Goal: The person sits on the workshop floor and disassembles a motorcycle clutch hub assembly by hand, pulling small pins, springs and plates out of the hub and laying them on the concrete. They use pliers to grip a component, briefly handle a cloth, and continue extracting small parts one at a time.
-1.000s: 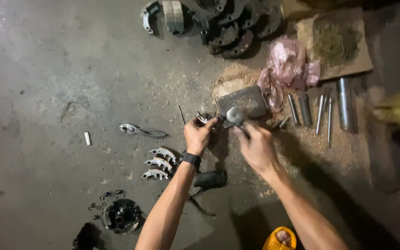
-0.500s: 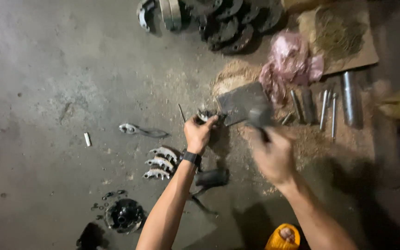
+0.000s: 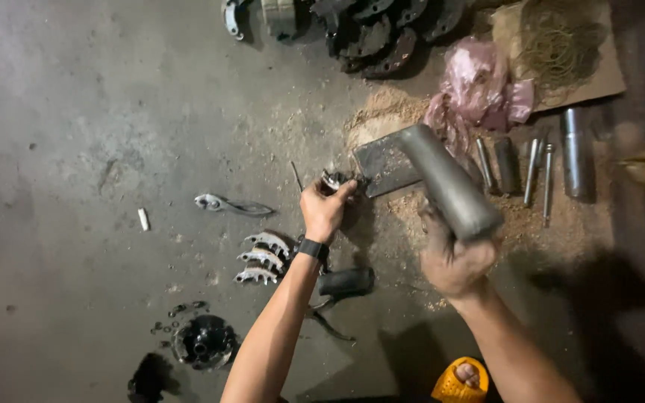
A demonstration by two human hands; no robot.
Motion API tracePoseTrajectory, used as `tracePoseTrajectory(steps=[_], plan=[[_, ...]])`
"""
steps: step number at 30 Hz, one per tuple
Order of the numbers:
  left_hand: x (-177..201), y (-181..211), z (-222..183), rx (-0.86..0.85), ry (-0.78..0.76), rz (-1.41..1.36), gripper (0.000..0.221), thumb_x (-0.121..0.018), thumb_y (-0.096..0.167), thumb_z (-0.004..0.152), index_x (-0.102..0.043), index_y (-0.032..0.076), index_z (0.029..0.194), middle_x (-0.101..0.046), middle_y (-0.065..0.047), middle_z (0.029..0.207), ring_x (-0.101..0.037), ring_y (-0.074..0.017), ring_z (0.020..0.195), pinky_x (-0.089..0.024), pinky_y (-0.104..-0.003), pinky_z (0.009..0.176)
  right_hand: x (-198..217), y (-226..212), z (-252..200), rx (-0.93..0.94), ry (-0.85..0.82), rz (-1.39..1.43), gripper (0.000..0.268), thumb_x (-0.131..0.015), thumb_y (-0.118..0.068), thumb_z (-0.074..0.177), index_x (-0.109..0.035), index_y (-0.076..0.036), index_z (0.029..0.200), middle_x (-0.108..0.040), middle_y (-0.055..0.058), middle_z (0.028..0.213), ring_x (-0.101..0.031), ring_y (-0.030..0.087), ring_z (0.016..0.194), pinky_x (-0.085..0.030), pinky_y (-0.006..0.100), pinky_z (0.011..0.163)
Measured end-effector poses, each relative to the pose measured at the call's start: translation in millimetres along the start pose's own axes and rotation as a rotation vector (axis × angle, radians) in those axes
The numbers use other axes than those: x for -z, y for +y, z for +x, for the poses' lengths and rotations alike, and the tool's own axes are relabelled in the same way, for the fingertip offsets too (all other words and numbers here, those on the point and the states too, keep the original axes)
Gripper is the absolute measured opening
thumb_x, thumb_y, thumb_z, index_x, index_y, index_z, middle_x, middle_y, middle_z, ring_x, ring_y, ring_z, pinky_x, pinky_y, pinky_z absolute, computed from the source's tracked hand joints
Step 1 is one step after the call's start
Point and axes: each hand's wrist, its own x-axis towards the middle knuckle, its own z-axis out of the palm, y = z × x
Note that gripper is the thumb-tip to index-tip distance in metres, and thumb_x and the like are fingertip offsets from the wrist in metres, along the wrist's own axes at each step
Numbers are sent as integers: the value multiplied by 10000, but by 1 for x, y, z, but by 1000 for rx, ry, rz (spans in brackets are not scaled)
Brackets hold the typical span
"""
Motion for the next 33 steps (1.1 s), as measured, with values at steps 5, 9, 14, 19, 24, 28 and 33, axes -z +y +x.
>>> tracePoseTrajectory(steps=[5,9,14,19,24,28,33], plan=[[0,4,2,51,-67,-92,324,-871,260,772,-730,-15,870,-762,-78,755,-706,-107,639,-557,-298,597,-20,60,-41,-380,-260,20,317,-500,-99,1047,-608,0,1327,-690,224,1095,-682,194,708,-572,290,556],[2,-2,-1,45,-72,-55,337,-871,282,785,-745,-27,837,-767,-79,735,-704,-104,641,-554,-299,605,5,-17,12,-488,-375,-191,301,-610,-95,1023,-693,-29,1305,-757,153,881,-624,142,535,-497,299,433],[3,-2,3,0,-35,10,355,-894,288,767,-740,-21,848,-762,-63,733,-687,-107,653,-550,-298,614,-16,59,-63,-64,62,302,118,-596,-76,1109,-664,-48,1201,-625,146,1056,-615,168,686,-502,274,560],[2,4,-2,20,-60,-45,311,-866,273,770,-756,-5,856,-775,-54,745,-703,-104,657,-562,-292,630,-17,33,-22,-775,-506,-262,282,-561,-152,1046,-631,-62,1304,-750,169,1011,-644,205,520,-501,330,460],[2,7,0,13,-20,-8,334,-894,266,753,-744,-15,853,-772,-75,765,-693,-110,666,-557,-301,628,6,20,-29,-125,-116,44,211,-573,-174,1067,-688,-22,1156,-729,148,969,-664,158,723,-541,272,576],[1,-3,-3,22,-53,-109,344,-876,285,771,-743,-21,856,-776,-84,777,-681,-107,671,-553,-304,632,-12,53,-55,0,51,236,221,-539,-215,1086,-682,-49,1117,-717,126,935,-647,133,741,-535,245,580],[-2,-9,2,-13,-30,-50,360,-882,298,745,-750,-15,866,-777,-77,764,-699,-102,668,-565,-296,636,-4,19,-8,-597,-506,-345,206,-578,-155,1052,-677,-12,1162,-692,100,762,-586,168,450,-481,331,422]])
